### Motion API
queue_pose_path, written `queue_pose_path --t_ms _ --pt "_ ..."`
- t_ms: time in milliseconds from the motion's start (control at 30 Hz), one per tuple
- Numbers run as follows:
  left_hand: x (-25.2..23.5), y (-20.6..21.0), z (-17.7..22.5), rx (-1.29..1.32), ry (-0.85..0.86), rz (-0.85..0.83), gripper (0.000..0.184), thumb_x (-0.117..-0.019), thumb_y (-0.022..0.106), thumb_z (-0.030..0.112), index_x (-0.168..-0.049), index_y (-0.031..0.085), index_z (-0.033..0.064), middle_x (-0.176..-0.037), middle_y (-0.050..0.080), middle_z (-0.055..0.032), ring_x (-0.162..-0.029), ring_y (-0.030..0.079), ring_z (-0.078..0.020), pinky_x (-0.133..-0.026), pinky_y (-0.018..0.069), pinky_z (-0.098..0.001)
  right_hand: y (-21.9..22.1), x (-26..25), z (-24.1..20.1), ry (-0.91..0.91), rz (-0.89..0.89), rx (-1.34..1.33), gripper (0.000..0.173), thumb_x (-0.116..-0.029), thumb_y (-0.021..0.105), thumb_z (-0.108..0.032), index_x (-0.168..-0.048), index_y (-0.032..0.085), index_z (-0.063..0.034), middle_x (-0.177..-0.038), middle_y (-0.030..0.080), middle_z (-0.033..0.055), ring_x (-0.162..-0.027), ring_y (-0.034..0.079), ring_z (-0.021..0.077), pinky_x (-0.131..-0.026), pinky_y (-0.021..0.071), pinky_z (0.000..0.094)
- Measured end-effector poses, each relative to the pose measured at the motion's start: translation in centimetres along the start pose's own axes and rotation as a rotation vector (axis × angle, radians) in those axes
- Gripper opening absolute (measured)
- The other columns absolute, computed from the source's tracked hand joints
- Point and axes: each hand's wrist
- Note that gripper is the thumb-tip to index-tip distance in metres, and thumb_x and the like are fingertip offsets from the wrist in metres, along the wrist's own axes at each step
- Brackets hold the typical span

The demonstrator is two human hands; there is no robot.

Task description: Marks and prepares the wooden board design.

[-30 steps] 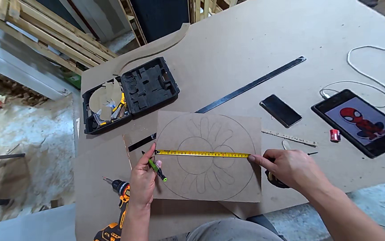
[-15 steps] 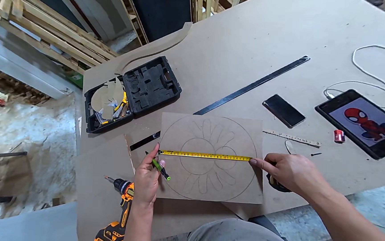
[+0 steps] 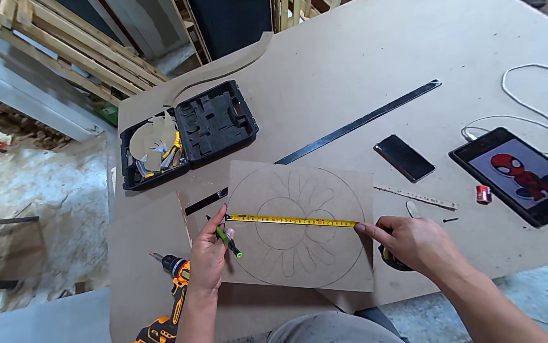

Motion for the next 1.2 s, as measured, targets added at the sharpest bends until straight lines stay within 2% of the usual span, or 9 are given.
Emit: queue_pose_path --t_ms 167,533,767,833,933,967,1067,1167,1200 --pt "0.1 0.0 0.2 -0.007 -0.004 -0.005 0.051 -0.0984 0.063 0.002 -0.146 0.062 0.0208 -0.134 0.066 -0.0046 -0.100 0.065 -0.0166 -0.084 0.0553 -0.0310 -0.1 -0.1 0.1 0.021 -0.010 0.000 0.076 -0.0878 0.030 -0.090 -0.065 0.062 -0.0251 -0.053 0.054 -0.0026 -0.053 0.058 0.0177 -0.048 0.0440 0.0458" --pt "0.1 0.1 0.4 0.013 0.000 -0.012 0.051 -0.0983 0.064 0.002 -0.146 0.062 0.0204 -0.132 0.066 -0.0058 -0.096 0.065 -0.0165 -0.083 0.0554 -0.0305 -0.4 0.2 0.1 0.012 0.016 0.003 0.074 -0.0891 0.031 -0.088 -0.063 0.060 -0.0249 -0.051 0.052 -0.0027 -0.050 0.056 0.0181 -0.045 0.0414 0.0447" --pt "0.1 0.2 0.5 0.008 0.003 -0.019 0.051 -0.0984 0.063 0.002 -0.146 0.062 0.0204 -0.126 0.068 -0.0071 -0.096 0.065 -0.0169 -0.082 0.0557 -0.0310 -0.8 0.0 0.1 0.024 -0.017 0.009 0.078 -0.0869 0.026 -0.091 -0.066 0.062 -0.0251 -0.053 0.055 -0.0021 -0.054 0.059 0.0185 -0.048 0.0446 0.0469" --pt "0.1 0.2 0.5 0.006 0.006 -0.015 0.051 -0.0984 0.063 0.002 -0.146 0.062 0.0210 -0.128 0.067 -0.0064 -0.097 0.065 -0.0168 -0.083 0.0559 -0.0311 -0.8 0.1 0.2 -0.004 0.013 -0.013 0.076 -0.0884 0.029 -0.089 -0.065 0.062 -0.0251 -0.053 0.054 -0.0030 -0.052 0.058 0.0172 -0.047 0.0439 0.0459" --pt "-0.2 0.0 0.2 -0.005 0.017 0.028 0.051 -0.0987 0.063 0.002 -0.145 0.062 0.0217 -0.140 0.063 -0.0019 -0.108 0.065 -0.0172 -0.090 0.0552 -0.0331 -1.2 0.7 0.5 -0.094 0.129 -0.176 0.062 -0.0915 0.041 -0.080 -0.067 0.064 -0.0275 -0.054 0.054 -0.0096 -0.049 0.054 0.0087 -0.045 0.0425 0.0386" --pt "-0.4 -0.2 0.0 -0.005 0.016 0.057 0.050 -0.0986 0.063 0.001 -0.145 0.063 0.0214 -0.140 0.064 -0.0021 -0.109 0.065 -0.0178 -0.091 0.0554 -0.0341 -1.5 1.0 0.5 -0.086 0.145 -0.237 0.059 -0.0920 0.043 -0.078 -0.068 0.064 -0.0287 -0.055 0.055 -0.0112 -0.048 0.055 0.0064 -0.044 0.0432 0.0366" --pt "-1.4 -0.9 -0.9 -0.029 0.018 0.167 0.051 -0.0984 0.064 0.000 -0.144 0.063 0.0214 -0.126 0.068 -0.0051 -0.096 0.065 -0.0167 -0.083 0.0557 -0.0331 -2.2 1.5 1.5 0.029 0.089 -0.355 0.055 -0.0956 0.040 -0.073 -0.072 0.068 -0.0310 -0.061 0.063 -0.0124 -0.053 0.060 0.0053 -0.047 0.0482 0.0369" --pt "-2.8 -2.4 -1.3 -0.064 0.027 0.230 0.051 -0.0982 0.064 0.000 -0.145 0.062 0.0186 -0.128 0.067 -0.0045 -0.097 0.064 -0.0161 -0.085 0.0547 -0.0330 -1.2 2.1 3.9 0.166 0.006 -0.365 0.060 -0.0955 0.036 -0.076 -0.075 0.070 -0.0310 -0.065 0.066 -0.0102 -0.058 0.063 0.0093 -0.052 0.0502 0.0436" --pt "-3.2 -3.2 -1.1 -0.087 0.020 0.231 0.050 -0.0986 0.064 0.000 -0.146 0.061 0.0185 -0.132 0.066 -0.0035 -0.100 0.065 -0.0159 -0.087 0.0545 -0.0333 -0.5 2.4 4.7 0.206 -0.019 -0.355 0.061 -0.0958 0.035 -0.076 -0.075 0.071 -0.0304 -0.066 0.067 -0.0089 -0.060 0.063 0.0111 -0.054 0.0504 0.0459"
Point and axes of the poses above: each hand's wrist, its own x-axis away from the middle knuckle, its own y-axis out of the palm, z = x × y
